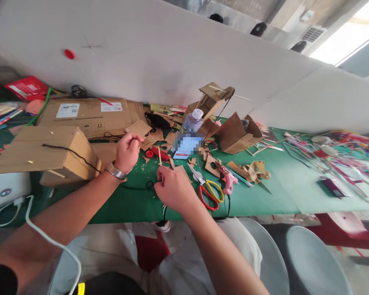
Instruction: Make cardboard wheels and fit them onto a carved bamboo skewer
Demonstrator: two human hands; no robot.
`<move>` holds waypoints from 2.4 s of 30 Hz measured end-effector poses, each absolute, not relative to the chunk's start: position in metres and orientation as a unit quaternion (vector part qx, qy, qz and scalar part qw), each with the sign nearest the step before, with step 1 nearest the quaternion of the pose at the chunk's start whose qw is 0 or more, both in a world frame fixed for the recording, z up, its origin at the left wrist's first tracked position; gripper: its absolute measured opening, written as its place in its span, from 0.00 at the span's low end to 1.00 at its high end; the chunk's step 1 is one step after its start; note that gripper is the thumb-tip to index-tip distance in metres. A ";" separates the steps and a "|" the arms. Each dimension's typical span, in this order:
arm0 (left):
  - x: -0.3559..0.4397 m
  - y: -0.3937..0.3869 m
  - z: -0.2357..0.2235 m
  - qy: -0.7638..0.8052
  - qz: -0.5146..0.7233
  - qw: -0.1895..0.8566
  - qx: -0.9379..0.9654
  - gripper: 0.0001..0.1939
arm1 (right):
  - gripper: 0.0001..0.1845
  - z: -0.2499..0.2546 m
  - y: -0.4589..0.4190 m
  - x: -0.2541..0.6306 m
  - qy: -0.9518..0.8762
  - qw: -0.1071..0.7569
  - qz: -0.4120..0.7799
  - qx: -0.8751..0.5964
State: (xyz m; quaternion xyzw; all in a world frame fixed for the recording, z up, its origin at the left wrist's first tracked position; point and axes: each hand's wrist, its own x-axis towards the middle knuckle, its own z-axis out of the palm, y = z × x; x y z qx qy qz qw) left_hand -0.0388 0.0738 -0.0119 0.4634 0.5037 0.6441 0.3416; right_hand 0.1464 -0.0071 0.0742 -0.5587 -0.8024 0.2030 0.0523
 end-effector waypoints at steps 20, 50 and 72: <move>-0.021 0.051 -0.023 0.542 0.387 0.282 0.690 0.06 | 0.11 0.080 0.016 0.173 -0.847 0.117 0.259 -0.450; -0.009 0.053 -0.008 0.378 0.661 0.550 0.343 0.21 | 0.23 0.018 0.111 0.106 -0.857 -0.087 0.072 -0.504; 0.012 0.001 0.004 0.276 0.443 0.736 0.430 0.14 | 0.17 0.064 -0.021 0.219 -0.741 0.299 0.393 -0.456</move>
